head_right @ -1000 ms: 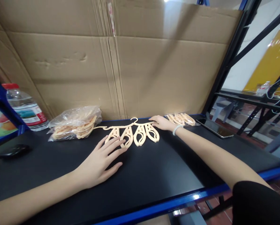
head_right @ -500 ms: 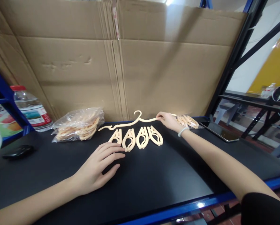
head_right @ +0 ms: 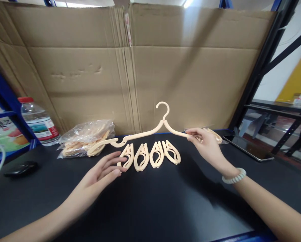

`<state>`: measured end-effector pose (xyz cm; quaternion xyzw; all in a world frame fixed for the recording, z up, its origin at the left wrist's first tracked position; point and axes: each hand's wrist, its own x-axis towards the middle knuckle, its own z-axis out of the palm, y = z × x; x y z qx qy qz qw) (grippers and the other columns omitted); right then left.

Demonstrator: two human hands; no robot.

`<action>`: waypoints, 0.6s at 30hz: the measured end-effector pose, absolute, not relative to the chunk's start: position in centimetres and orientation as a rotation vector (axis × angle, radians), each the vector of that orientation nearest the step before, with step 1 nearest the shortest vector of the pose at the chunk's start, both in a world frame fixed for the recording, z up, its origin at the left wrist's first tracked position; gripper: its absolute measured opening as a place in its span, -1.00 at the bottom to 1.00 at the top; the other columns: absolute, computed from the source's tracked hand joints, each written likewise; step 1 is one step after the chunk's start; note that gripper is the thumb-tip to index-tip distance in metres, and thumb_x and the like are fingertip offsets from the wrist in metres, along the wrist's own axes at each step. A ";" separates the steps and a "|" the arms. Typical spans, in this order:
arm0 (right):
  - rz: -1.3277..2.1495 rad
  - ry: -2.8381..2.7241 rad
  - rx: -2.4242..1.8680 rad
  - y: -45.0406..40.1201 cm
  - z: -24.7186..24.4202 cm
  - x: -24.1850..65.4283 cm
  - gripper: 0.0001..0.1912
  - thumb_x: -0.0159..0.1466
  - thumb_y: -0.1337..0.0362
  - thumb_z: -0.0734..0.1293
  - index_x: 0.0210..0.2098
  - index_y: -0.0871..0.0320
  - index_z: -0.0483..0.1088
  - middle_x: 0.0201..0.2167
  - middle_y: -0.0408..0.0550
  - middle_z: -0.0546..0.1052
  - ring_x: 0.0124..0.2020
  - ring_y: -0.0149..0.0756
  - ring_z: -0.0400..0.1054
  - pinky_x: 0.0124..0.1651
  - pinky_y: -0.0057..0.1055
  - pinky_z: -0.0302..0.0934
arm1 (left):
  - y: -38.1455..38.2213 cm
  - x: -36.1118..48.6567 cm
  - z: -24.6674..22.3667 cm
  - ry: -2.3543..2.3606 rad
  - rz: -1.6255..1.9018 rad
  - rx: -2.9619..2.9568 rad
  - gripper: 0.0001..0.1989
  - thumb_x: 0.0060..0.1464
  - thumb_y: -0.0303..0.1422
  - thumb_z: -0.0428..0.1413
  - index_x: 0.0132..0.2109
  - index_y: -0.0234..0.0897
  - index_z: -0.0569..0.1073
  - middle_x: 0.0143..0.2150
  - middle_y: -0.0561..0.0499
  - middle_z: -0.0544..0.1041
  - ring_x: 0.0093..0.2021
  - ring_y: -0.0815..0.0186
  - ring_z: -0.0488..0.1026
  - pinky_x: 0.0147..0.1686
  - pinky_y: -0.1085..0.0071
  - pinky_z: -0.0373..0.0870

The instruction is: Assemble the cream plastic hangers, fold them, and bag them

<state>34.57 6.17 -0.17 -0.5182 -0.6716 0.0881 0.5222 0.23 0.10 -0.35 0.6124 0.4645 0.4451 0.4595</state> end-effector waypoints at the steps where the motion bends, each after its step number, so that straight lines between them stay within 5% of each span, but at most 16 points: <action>1: 0.176 -1.634 -1.241 5.9 -0.3 34.2 -0.73 0.19 0.10 0.33 -0.21 0.13 0.46 -0.22 0.05 0.59 -0.23 -0.11 0.47 -0.18 -0.17 0.34 | 0.0 0.3 -0.4 1.159 1.150 1.467 -0.37 0.02 -0.14 0.17 0.18 -0.25 0.20 0.12 -0.16 0.40 -0.05 0.16 0.48 0.03 0.20 0.41; 6: 0.016 -1.779 -1.250 5.0 -0.8 32.6 -0.79 0.26 0.16 0.28 -0.23 0.09 0.50 -0.30 -0.03 0.59 -0.30 -0.17 0.44 -0.28 -0.24 0.32 | -0.1 0.4 -0.4 1.186 1.223 1.415 -0.18 0.00 -0.14 0.20 0.30 -0.22 -0.01 0.16 -0.17 0.34 -0.09 0.19 0.49 -0.01 0.21 0.42; 10: 0.009 -1.866 -1.209 4.3 -1.2 31.6 -0.83 0.31 0.24 0.25 -0.23 0.08 0.48 -0.26 -0.04 0.58 -0.28 -0.21 0.45 -0.29 -0.29 0.32 | 0.2 0.0 -1.1 1.137 1.197 1.491 -0.23 0.11 -0.17 0.15 0.34 -0.10 -0.07 0.14 -0.10 0.36 -0.18 0.27 0.48 -0.12 0.28 0.45; 18: -0.079 -2.009 -1.105 3.2 -1.5 30.4 -0.81 0.35 0.32 0.19 -0.17 0.10 0.44 -0.25 -0.05 0.55 -0.23 -0.23 0.44 -0.17 -0.27 0.31 | 0.3 0.0 -1.0 1.130 1.042 1.678 -0.47 0.19 -0.17 0.05 0.24 -0.23 0.19 -0.22 0.00 0.45 -0.46 0.40 0.28 -0.41 0.40 0.30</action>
